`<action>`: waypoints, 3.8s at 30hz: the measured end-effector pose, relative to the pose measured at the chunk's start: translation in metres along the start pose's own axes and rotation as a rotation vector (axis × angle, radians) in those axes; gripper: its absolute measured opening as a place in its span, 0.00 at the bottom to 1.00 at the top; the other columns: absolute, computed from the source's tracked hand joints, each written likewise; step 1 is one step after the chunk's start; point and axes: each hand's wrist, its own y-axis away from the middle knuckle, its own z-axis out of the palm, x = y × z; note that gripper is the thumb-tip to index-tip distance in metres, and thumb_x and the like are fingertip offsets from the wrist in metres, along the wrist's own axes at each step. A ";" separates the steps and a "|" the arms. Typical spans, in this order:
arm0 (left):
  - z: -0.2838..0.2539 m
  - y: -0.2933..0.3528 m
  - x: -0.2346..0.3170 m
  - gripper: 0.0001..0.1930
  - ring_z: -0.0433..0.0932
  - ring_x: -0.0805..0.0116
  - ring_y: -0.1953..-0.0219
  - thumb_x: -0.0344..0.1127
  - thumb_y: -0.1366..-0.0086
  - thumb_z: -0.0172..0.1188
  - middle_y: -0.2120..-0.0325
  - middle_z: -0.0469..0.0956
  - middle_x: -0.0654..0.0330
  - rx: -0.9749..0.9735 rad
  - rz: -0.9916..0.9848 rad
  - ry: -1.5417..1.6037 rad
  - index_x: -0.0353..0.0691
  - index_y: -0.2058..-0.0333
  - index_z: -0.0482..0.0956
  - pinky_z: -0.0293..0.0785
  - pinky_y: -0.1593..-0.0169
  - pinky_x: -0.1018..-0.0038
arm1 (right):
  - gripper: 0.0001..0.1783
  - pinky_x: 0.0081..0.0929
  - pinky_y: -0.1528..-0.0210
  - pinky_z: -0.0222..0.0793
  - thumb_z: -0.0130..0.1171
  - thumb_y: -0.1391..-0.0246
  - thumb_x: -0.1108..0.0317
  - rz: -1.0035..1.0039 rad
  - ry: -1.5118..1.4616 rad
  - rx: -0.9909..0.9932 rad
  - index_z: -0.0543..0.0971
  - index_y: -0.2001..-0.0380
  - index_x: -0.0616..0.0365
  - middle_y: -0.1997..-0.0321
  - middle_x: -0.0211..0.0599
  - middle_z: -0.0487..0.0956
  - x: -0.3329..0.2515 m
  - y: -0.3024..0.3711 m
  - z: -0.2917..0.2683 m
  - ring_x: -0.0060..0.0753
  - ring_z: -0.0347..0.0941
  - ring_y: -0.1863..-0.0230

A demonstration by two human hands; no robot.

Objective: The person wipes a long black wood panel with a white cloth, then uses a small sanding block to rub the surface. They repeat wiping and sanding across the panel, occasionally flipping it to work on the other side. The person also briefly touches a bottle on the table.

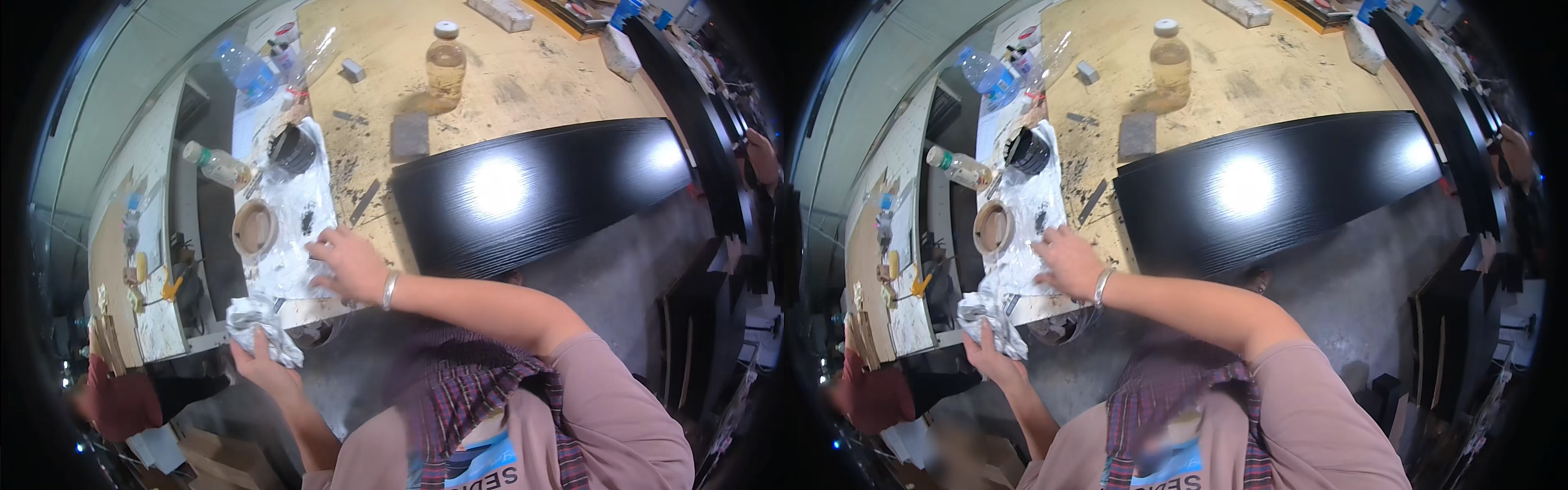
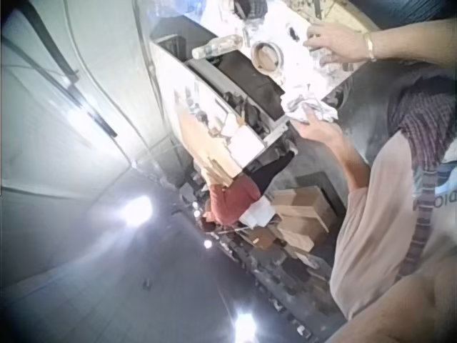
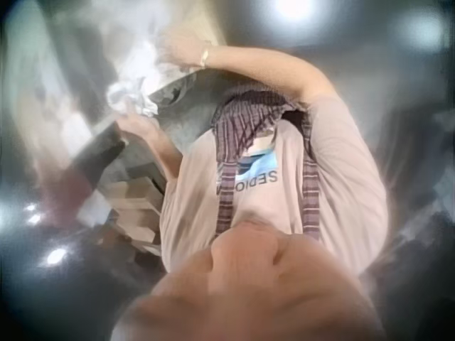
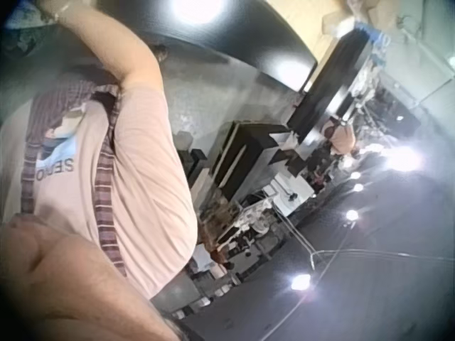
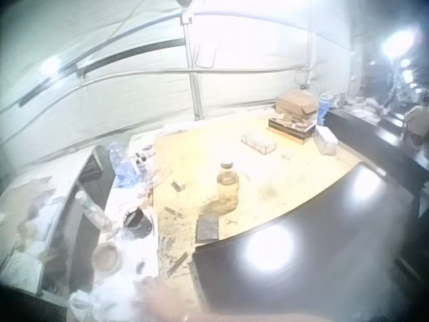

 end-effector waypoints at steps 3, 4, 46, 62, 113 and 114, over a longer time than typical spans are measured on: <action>0.033 0.035 -0.014 0.21 0.75 0.60 0.44 0.33 0.24 0.50 0.43 0.73 0.49 -0.168 -0.187 0.155 0.27 0.38 0.66 0.72 0.40 0.63 | 0.34 0.41 0.44 0.73 0.71 0.48 0.53 0.177 -0.421 -0.078 0.76 0.43 0.61 0.49 0.51 0.79 -0.022 0.027 0.008 0.50 0.75 0.48; 0.044 0.045 -0.023 0.22 0.74 0.60 0.42 0.39 0.21 0.48 0.41 0.72 0.49 -0.229 -0.280 0.276 0.27 0.37 0.65 0.69 0.38 0.62 | 0.32 0.38 0.43 0.73 0.70 0.45 0.56 0.271 -0.568 -0.090 0.75 0.43 0.62 0.48 0.51 0.80 -0.026 0.035 0.005 0.46 0.77 0.47; 0.284 0.068 -0.042 0.09 0.79 0.73 0.53 0.25 0.29 0.56 0.57 0.82 0.60 -1.004 0.073 -0.257 0.31 0.53 0.82 0.72 0.45 0.76 | 0.27 0.53 0.26 0.49 0.61 0.56 0.69 0.286 1.003 0.247 0.82 0.47 0.46 0.40 0.29 0.78 0.153 0.269 -0.303 0.38 0.67 0.31; 0.505 0.247 -0.067 0.09 0.80 0.66 0.54 0.28 0.32 0.61 0.59 0.83 0.56 -0.918 0.145 -0.437 0.32 0.56 0.84 0.74 0.46 0.72 | 0.16 0.51 0.44 0.64 0.54 0.54 0.76 0.713 1.164 0.617 0.82 0.61 0.61 0.59 0.45 0.81 0.385 0.413 -0.688 0.53 0.74 0.53; 0.712 0.361 -0.093 0.35 0.71 0.44 0.42 0.38 0.52 0.75 0.42 0.72 0.47 -1.032 0.728 -0.715 0.41 0.43 0.75 0.67 0.39 0.54 | 0.30 0.54 0.27 0.56 0.58 0.48 0.68 0.142 0.667 -0.075 0.73 0.39 0.57 0.28 0.53 0.66 0.371 0.375 -0.624 0.54 0.60 0.27; 0.708 0.364 -0.093 0.35 0.71 0.44 0.42 0.38 0.51 0.75 0.42 0.71 0.47 -1.024 0.739 -0.711 0.41 0.43 0.75 0.67 0.39 0.54 | 0.31 0.54 0.27 0.56 0.58 0.48 0.68 0.161 0.670 -0.082 0.73 0.39 0.56 0.28 0.53 0.66 0.366 0.377 -0.622 0.54 0.60 0.27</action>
